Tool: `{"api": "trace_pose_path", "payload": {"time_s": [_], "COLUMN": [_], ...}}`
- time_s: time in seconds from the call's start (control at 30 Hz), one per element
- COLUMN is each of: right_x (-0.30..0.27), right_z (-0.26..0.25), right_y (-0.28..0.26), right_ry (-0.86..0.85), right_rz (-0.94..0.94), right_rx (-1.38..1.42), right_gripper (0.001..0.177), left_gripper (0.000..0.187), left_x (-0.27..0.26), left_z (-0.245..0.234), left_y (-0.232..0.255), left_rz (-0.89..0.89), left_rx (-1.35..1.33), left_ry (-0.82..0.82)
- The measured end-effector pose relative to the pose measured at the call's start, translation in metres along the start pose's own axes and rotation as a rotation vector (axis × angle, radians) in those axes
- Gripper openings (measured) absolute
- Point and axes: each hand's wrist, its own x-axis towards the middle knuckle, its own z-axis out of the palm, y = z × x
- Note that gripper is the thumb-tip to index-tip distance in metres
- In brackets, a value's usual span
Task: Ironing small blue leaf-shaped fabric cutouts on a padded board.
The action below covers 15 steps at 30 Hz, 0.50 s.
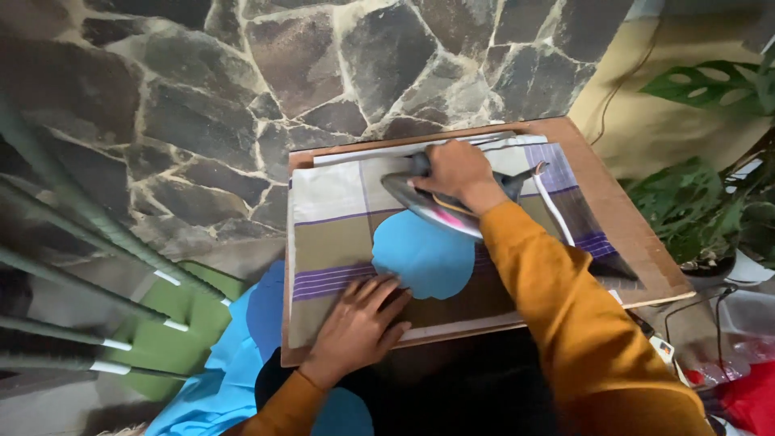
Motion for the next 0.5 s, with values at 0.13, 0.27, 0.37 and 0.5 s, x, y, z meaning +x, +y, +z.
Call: {"api": "trace_pose_path", "payload": {"time_s": [0.13,0.27,0.37,0.5], "right_x": [-0.002,-0.034,-0.068,-0.093], "right_z": [0.002,-0.013,-0.028,-0.043], "right_y": [0.005,0.008,0.009,-0.001], "right_ry": [0.085,-0.113,-0.193,-0.276], "right_rz": [-0.090,-0.077,-0.083,-0.073], "right_rx": [0.029,0.056,0.109,0.052], "right_gripper": [0.051,0.048,0.040,0.052], "left_gripper": [0.037,0.034,0.032,0.026], "left_x": [-0.003,-0.003,-0.006,-0.008], "left_z": [0.002,0.001,0.007,0.009], "left_y": [0.001,0.002,0.000,-0.001], "left_rz": [0.002,0.001,0.014,0.075], "left_rx": [-0.008,-0.001,0.020,0.059], "left_ry": [0.021,0.039,0.093,0.179]}}
